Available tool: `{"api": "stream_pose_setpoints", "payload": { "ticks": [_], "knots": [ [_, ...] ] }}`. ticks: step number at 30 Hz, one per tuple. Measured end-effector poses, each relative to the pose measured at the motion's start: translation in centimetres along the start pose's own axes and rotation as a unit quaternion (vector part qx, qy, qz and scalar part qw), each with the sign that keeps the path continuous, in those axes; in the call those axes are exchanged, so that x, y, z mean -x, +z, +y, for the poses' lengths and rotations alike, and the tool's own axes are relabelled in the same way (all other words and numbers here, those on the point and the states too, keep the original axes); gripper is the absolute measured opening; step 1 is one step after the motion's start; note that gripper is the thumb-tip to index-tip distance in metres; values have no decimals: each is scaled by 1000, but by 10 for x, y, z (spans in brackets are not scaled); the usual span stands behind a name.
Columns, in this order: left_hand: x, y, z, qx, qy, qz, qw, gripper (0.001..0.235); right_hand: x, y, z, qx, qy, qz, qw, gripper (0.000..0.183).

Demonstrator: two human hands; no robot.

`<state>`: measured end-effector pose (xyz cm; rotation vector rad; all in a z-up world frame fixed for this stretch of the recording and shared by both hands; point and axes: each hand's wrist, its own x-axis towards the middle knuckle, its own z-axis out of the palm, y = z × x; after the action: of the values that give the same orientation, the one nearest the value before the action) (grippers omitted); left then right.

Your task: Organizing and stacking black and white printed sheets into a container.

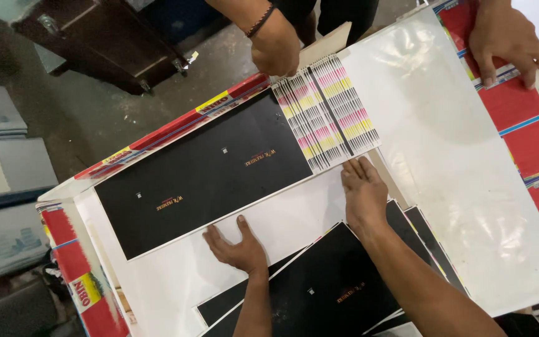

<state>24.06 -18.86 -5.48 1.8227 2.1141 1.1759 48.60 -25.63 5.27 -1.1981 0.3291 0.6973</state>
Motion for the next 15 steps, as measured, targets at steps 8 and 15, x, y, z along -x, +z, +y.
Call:
{"api": "stream_pose_setpoints", "payload": {
  "ticks": [8,15],
  "knots": [
    [-11,9,4,-38,-84,3,996,71,8,0,-2,-10,41,-21,999,81],
    [-9,8,2,-64,-48,21,997,73,9,3,13,4,33,-31,999,82]
  ]
}}
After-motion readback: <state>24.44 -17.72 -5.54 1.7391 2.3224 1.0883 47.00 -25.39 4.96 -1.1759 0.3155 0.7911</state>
